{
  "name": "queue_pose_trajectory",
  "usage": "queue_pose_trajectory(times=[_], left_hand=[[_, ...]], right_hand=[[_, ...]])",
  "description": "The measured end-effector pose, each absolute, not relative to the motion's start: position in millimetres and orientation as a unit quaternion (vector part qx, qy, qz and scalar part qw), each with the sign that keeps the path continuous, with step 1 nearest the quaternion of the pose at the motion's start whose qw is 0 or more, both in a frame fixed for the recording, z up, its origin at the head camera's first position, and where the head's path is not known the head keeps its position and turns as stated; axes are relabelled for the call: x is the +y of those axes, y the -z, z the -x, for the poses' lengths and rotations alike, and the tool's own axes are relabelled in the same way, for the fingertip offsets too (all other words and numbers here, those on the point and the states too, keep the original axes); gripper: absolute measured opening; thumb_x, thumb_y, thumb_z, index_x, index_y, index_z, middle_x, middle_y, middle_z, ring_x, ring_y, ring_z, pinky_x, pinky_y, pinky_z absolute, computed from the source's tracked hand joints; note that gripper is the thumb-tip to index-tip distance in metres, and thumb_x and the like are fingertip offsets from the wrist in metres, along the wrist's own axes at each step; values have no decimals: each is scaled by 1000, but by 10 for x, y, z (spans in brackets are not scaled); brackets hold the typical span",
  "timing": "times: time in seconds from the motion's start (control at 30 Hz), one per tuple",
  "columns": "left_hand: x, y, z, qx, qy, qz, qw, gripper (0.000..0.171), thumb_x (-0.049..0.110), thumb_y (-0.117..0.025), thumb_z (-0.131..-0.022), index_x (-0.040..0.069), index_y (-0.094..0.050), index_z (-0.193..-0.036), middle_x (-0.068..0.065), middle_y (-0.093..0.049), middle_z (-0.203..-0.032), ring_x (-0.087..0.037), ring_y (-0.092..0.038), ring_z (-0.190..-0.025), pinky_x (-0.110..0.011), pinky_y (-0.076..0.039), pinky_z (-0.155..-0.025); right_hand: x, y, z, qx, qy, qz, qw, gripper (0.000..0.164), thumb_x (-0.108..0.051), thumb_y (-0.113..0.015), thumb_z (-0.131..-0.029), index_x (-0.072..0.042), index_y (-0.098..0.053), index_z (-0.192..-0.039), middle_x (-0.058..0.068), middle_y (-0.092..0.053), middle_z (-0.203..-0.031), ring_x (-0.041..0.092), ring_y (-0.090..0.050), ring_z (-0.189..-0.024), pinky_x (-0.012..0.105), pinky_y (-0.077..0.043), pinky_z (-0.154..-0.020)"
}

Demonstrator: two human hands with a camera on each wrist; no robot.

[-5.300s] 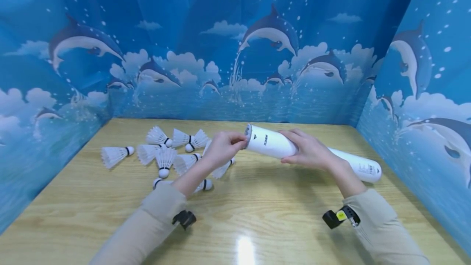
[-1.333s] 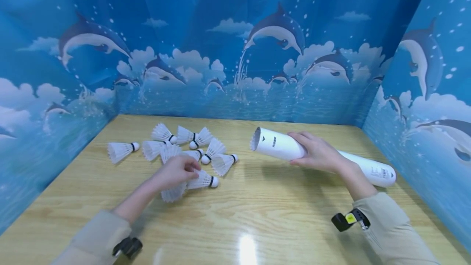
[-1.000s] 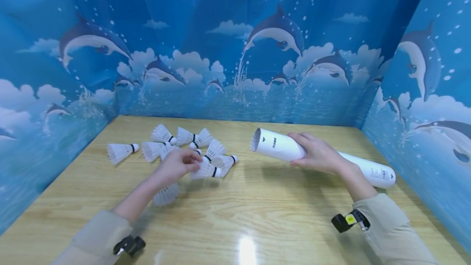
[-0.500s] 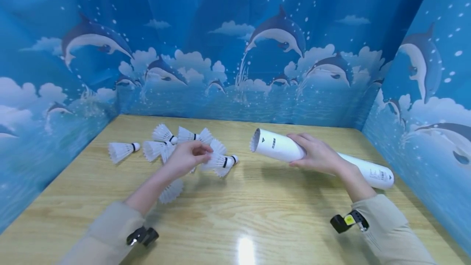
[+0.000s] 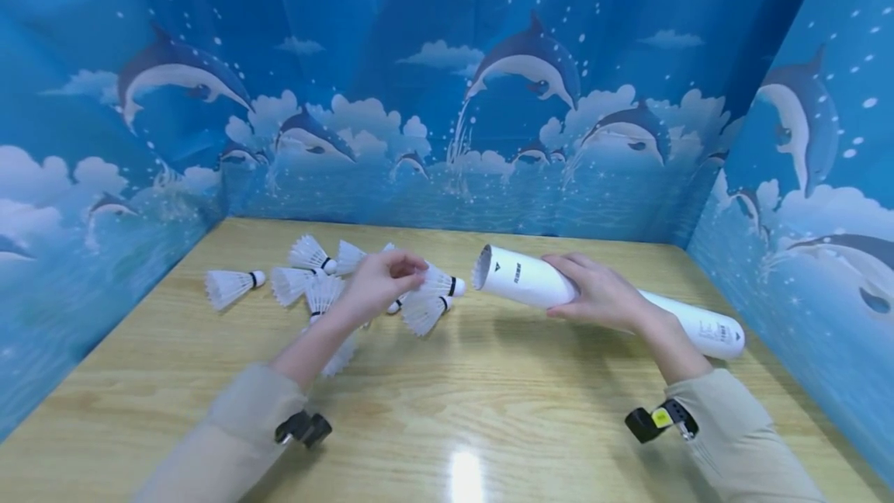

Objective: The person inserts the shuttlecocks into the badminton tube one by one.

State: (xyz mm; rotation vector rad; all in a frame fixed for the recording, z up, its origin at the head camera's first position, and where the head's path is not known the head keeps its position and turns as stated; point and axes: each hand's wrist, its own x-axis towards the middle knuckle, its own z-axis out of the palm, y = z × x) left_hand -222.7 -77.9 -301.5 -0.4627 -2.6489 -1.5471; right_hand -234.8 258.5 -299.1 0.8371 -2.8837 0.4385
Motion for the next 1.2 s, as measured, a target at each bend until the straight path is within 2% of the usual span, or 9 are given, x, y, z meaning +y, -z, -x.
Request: queue_pose_trajectory(times=[0.3,0.67,0.9,1.2], left_hand=[[-645,3001,2323,-829,539,146,39,18,4,-66,-85,1,-66,-102,-10,-67,-94,-20,-63,-87,-31,-52,-76],[-505,3004,2389,-808,567,158,27,19,0,-66,-83,-1,-65,-102,-12,-67,-94,-20,-63,-87,-29,-52,-76],[-423,3040,2398,-803,570,174,17,18,-2,-65,-83,-2,-65,-101,-11,-67,-92,-20,-63,-83,-35,-52,-76],[-311,3063,2425,-803,572,167,6,18,0,-66,-83,0,-65,-101,-8,-67,-88,-17,-63,-81,-28,-51,-72]], right_hand=[[2579,3004,2330,-947,-153,-277,53,80,-35,-80,-71,-11,-43,-138,15,-50,-128,33,-53,-106,50,-47,-81],[2583,3051,2346,-939,-152,-300,69,80,-36,-81,-69,-10,-45,-136,15,-52,-126,33,-54,-105,49,-47,-80],[2557,3051,2342,-931,-149,-325,74,80,-32,-82,-68,-9,-46,-136,14,-52,-127,33,-54,-107,49,-47,-82],[2509,3035,2367,-932,-149,-324,61,78,-35,-81,-69,-8,-47,-134,12,-53,-126,30,-53,-108,49,-47,-83]])
